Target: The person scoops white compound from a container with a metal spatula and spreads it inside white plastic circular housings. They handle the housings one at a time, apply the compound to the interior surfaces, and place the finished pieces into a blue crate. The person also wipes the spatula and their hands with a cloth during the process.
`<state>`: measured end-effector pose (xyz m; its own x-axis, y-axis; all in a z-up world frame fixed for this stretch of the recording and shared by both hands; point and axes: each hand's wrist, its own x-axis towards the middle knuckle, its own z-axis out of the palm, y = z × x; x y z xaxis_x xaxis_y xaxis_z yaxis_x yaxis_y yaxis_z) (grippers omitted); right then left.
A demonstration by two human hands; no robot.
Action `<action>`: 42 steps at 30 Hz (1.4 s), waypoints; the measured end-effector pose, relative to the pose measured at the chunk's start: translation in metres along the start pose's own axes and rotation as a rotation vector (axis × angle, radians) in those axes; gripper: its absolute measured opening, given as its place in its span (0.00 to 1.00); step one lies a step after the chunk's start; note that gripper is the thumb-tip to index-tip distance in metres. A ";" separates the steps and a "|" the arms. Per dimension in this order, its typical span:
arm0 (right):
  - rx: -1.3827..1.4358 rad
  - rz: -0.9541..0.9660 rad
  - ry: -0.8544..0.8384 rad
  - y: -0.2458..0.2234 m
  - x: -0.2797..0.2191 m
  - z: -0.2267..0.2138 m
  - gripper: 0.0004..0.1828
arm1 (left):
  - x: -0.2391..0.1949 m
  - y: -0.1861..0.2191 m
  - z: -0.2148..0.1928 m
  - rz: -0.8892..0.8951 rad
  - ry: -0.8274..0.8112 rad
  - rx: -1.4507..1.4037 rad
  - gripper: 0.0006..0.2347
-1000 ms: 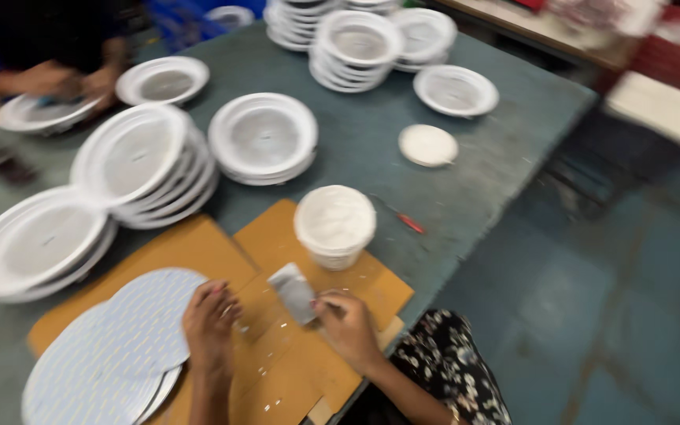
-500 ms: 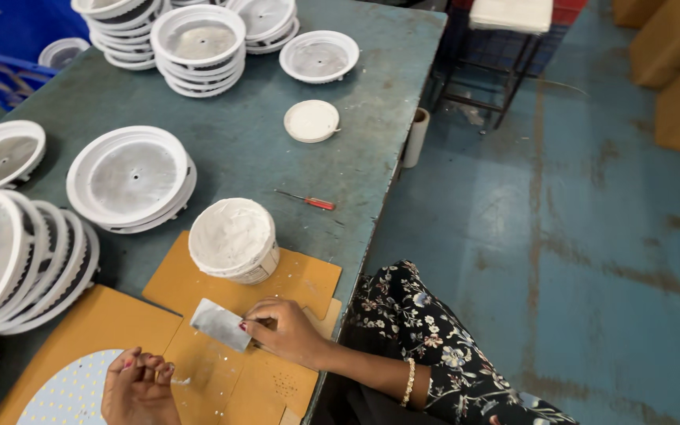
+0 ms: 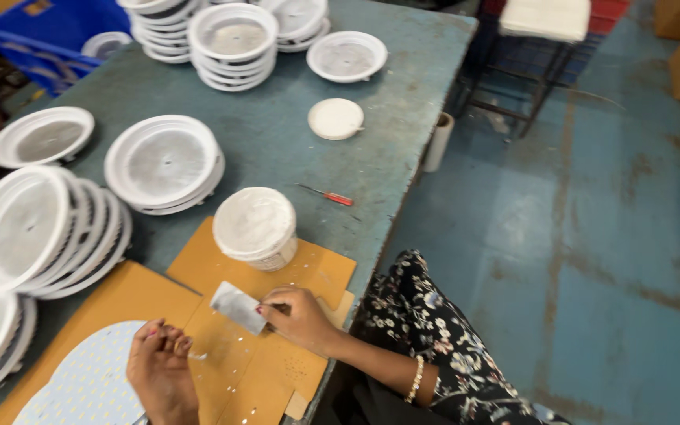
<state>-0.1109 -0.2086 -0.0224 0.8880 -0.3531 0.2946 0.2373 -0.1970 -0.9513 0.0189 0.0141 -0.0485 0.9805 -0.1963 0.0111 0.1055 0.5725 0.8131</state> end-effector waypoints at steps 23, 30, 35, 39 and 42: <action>0.169 0.190 -0.067 -0.004 0.004 0.005 0.11 | -0.014 0.017 0.045 -0.014 0.094 0.128 0.07; 0.164 0.213 -0.074 -0.003 0.002 0.007 0.12 | -0.016 0.021 0.049 -0.036 0.112 0.146 0.07; 0.158 0.183 -0.077 0.002 0.003 0.007 0.13 | -0.017 0.023 0.051 -0.054 0.121 0.170 0.07; 0.159 0.197 -0.070 0.006 0.003 0.007 0.13 | -0.017 0.024 0.051 -0.035 0.112 0.188 0.07; 0.178 0.191 -0.072 0.007 0.002 0.007 0.13 | -0.016 0.024 0.050 -0.032 0.103 0.184 0.07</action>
<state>-0.1050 -0.2042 -0.0291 0.9475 -0.3012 0.1072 0.1227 0.0330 -0.9919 -0.0027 -0.0094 -0.0002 0.9899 -0.1242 -0.0686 0.1142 0.4101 0.9048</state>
